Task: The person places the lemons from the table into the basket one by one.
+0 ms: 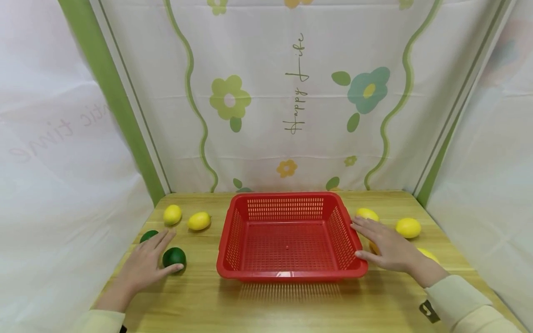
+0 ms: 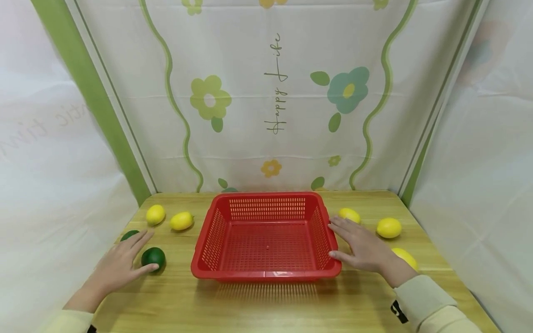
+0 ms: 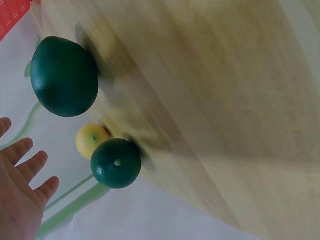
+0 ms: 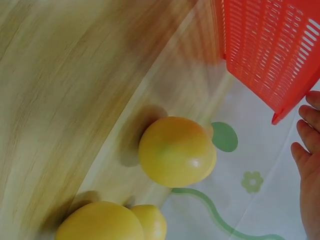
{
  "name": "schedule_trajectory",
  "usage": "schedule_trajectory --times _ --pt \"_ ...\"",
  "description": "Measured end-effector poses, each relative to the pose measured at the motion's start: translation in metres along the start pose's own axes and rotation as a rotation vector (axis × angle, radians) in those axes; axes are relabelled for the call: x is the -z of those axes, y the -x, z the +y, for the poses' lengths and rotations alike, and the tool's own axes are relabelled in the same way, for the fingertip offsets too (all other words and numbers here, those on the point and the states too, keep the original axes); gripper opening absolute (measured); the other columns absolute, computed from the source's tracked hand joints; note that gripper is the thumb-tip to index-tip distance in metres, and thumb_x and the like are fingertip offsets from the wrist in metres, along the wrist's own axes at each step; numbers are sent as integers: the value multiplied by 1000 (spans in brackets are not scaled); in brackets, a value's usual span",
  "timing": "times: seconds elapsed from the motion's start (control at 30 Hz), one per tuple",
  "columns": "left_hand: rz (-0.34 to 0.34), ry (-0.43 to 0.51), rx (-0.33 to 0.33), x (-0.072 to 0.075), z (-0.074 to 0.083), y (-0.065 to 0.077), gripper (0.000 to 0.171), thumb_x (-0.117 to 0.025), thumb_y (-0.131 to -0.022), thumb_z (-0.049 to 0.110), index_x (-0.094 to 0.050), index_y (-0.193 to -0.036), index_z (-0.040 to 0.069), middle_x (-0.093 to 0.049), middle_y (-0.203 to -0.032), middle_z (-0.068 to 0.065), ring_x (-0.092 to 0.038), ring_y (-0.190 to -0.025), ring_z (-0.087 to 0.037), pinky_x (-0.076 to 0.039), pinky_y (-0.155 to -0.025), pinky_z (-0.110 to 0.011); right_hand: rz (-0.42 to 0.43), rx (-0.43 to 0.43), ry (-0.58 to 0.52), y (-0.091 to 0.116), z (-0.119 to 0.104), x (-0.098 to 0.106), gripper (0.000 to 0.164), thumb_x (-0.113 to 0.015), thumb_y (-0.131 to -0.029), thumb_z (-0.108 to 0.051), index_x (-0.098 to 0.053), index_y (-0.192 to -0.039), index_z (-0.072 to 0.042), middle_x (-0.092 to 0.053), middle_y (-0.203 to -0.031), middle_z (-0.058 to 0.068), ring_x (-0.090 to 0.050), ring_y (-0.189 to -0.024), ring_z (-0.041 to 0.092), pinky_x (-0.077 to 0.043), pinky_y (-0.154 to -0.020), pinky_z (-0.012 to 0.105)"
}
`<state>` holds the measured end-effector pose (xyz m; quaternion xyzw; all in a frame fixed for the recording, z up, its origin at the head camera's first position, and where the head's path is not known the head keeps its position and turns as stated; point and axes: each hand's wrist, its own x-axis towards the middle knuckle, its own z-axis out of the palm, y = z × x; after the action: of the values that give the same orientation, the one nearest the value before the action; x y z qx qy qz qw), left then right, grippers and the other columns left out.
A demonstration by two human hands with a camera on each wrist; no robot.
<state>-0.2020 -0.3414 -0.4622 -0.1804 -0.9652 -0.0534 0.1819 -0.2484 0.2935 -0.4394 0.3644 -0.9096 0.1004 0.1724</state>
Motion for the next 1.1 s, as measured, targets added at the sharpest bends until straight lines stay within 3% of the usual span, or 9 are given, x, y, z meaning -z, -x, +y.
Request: schedule_trajectory --times 0.27,0.37,0.5,0.83,1.1 --pt "-14 18 18 -7 1 9 90 -69 -79 61 -44 -145 4 -46 -139 -27 -46 -122 -48 -37 -95 -67 -12 32 43 2 1 -2 71 -71 -86 -43 -52 -138 0 -47 -144 16 -44 -130 39 -38 -106 45" --pt "-10 22 19 -10 0 13 89 -69 -79 61 -44 -145 5 -47 -138 -26 -47 -121 -47 -37 -95 -67 -2 64 53 2 3 -4 70 -71 -86 -43 -53 -138 1 -48 -143 17 -45 -129 40 -26 -112 32" --pt "-26 37 34 -14 0 17 88 -68 -80 61 -44 -145 5 -46 -139 -27 -46 -122 -47 -36 -96 -68 18 119 72 2 5 -6 70 -70 -86 -42 -53 -136 4 -50 -141 19 -47 -127 41 -7 -112 18" --pt "-4 40 36 -23 -1 22 87 -72 -79 57 -46 -143 5 -46 -139 -27 -46 -122 -47 -34 -96 -70 67 221 96 0 9 -10 67 -63 -92 -42 -52 -135 8 -50 -139 24 -48 -125 42 -7 -116 22" --pt "-26 79 64 -33 -1 24 88 -72 -79 58 -45 -143 5 -44 -139 -29 -46 -121 -50 -38 -94 -69 78 229 99 -1 8 -9 66 -62 -93 -42 -52 -135 8 -50 -138 24 -47 -127 40 -8 -116 22"
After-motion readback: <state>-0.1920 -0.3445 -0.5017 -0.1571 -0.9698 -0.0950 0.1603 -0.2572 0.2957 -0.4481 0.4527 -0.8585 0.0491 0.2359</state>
